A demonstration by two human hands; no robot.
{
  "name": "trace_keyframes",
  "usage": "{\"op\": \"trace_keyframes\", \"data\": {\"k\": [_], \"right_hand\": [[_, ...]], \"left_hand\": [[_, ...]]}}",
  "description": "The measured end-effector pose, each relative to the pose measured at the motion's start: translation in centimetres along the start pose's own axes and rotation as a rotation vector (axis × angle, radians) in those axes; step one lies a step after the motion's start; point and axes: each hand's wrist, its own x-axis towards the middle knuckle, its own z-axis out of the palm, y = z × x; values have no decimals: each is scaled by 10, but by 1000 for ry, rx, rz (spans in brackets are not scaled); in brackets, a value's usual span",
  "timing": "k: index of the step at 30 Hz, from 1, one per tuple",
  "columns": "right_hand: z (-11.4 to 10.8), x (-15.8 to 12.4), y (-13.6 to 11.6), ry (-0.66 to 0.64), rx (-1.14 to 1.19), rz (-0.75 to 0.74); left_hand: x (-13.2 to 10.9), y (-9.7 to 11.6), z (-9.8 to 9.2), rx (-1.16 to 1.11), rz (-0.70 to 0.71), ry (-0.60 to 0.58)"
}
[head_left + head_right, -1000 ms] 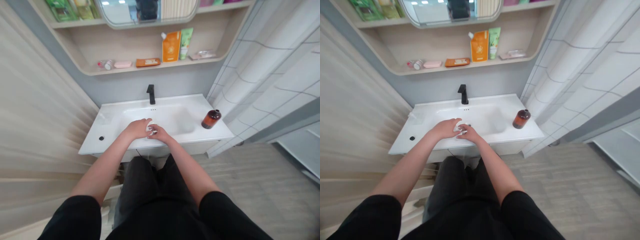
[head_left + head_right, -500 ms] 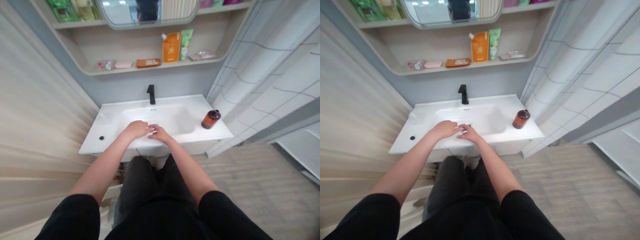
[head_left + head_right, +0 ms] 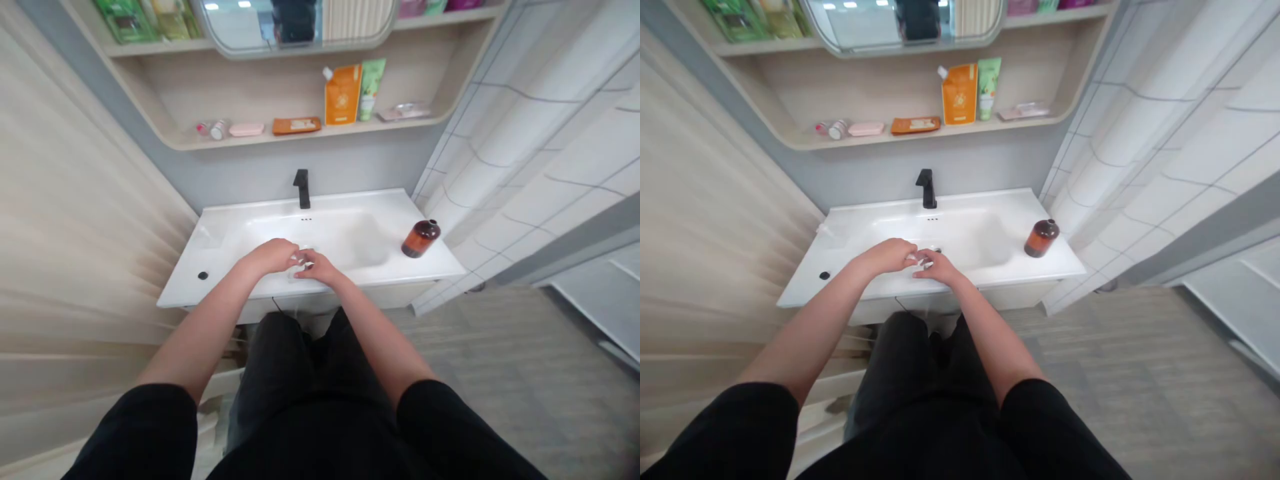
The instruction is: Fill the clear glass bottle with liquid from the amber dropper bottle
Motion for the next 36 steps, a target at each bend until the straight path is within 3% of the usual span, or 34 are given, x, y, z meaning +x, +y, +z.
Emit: {"op": "trace_keyframes", "data": {"k": [3, 6, 10, 13, 15, 17, 20, 22, 24, 27, 36], "right_hand": [[0, 0, 0, -3, 17, 19], [-1, 2, 1, 28, 66, 3], [-2, 5, 6, 24, 120, -2], [-3, 5, 8, -47, 119, -4], [-4, 4, 9, -83, 149, -23], [-5, 4, 10, -68, 189, -17], [-4, 3, 11, 8, 172, 31], [-2, 4, 11, 30, 124, 46], [-1, 5, 11, 35, 96, 51], [0, 5, 10, 48, 102, 66], [-1, 5, 9, 56, 72, 69]], "left_hand": [[-6, -7, 3, -84, 31, 40], [-20, -18, 19, -324, -11, 210], [-34, -26, 59, -764, -66, 314], [-35, -25, 90, -919, -108, 389], [-37, -29, 105, -984, -155, 517], [-47, -43, 111, -1029, -270, 712], [-82, -85, 108, -946, -590, 1048], [-112, -121, 103, -782, -807, 1152], [-137, -153, 100, -587, -1016, 1156], [-152, -183, 100, -425, -1162, 1067], [-122, -205, 120, -444, -1120, 935]]}}
